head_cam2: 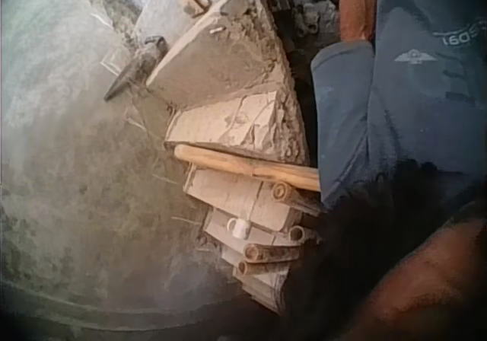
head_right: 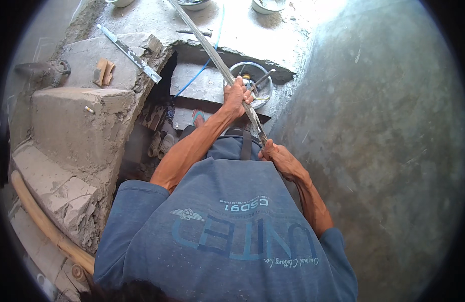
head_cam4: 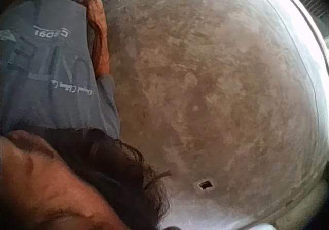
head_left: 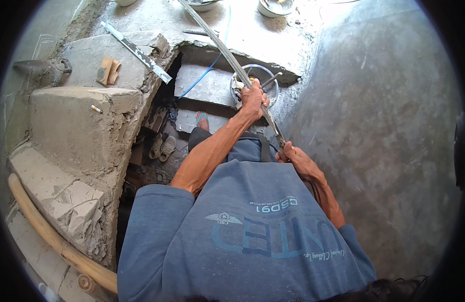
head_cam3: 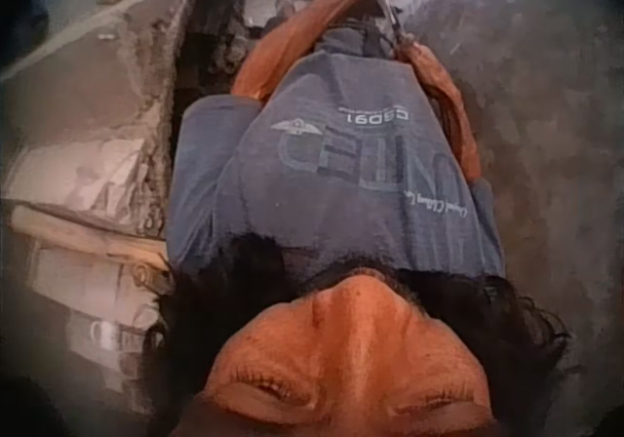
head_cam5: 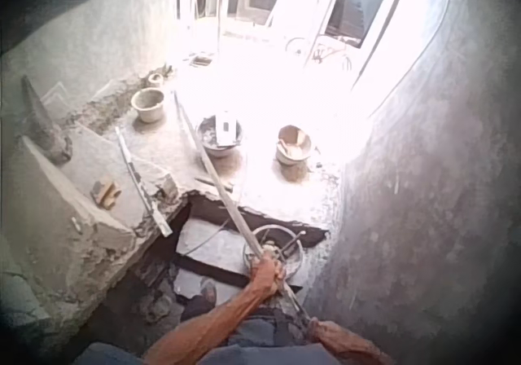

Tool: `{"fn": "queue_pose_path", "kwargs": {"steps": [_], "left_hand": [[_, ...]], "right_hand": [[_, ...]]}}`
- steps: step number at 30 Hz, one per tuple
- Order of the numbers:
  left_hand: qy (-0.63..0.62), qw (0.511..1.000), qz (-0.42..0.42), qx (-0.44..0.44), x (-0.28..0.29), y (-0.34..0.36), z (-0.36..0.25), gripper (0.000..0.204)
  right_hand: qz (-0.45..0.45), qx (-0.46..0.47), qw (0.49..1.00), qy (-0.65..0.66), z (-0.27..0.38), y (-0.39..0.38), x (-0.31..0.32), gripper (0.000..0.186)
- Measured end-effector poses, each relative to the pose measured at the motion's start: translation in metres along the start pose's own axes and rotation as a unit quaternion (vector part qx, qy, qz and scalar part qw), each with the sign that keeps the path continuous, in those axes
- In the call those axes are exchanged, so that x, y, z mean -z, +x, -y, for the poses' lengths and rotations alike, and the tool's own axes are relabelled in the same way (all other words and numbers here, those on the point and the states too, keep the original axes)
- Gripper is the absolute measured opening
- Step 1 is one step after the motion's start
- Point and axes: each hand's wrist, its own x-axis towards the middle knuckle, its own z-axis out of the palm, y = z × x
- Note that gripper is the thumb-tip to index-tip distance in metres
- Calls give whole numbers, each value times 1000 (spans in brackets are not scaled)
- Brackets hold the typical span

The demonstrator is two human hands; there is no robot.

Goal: The person uses scissors to cut a metal corner bead and then applies it to a wall corner where mortar has been pre-applied, pressing it into the plaster to secure it.

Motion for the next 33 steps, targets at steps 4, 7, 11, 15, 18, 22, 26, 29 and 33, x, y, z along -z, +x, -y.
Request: {"fn": "queue_pose_path", "kwargs": {"steps": [4,7,11,15,18,22,26,29,33], "left_hand": [[-6,1000,-2,3,-4,1,-3,35],[-3,1000,8,-4,1,3,0,35],[8,1000,-10,8,-7,0,-2,32],[21,1000,-14,11,-7,0,-3,33],[22,1000,-16,12,-6,2,-1,33],[8,1000,10,14,4,11,2,31],[10,1000,16,13,4,10,1,31],[9,1000,3,21,0,3,-1,31],[1,1000,15,20,4,7,-2,31]], "right_hand": [[-6,12,1000,-22,6,7,-1,82],[-18,7,1000,-5,-3,10,-4,81],[-30,1,999,-31,3,8,-6,81],[-56,-5,995,-87,0,10,-3,82],[-50,-11,997,-60,1,9,-3,82],[-46,-8,999,-15,18,9,-9,81],[-44,-31,998,-17,4,17,-8,79],[-46,-23,998,-29,-4,20,-6,77],[-75,-2,992,-101,4,17,-8,79]]}}
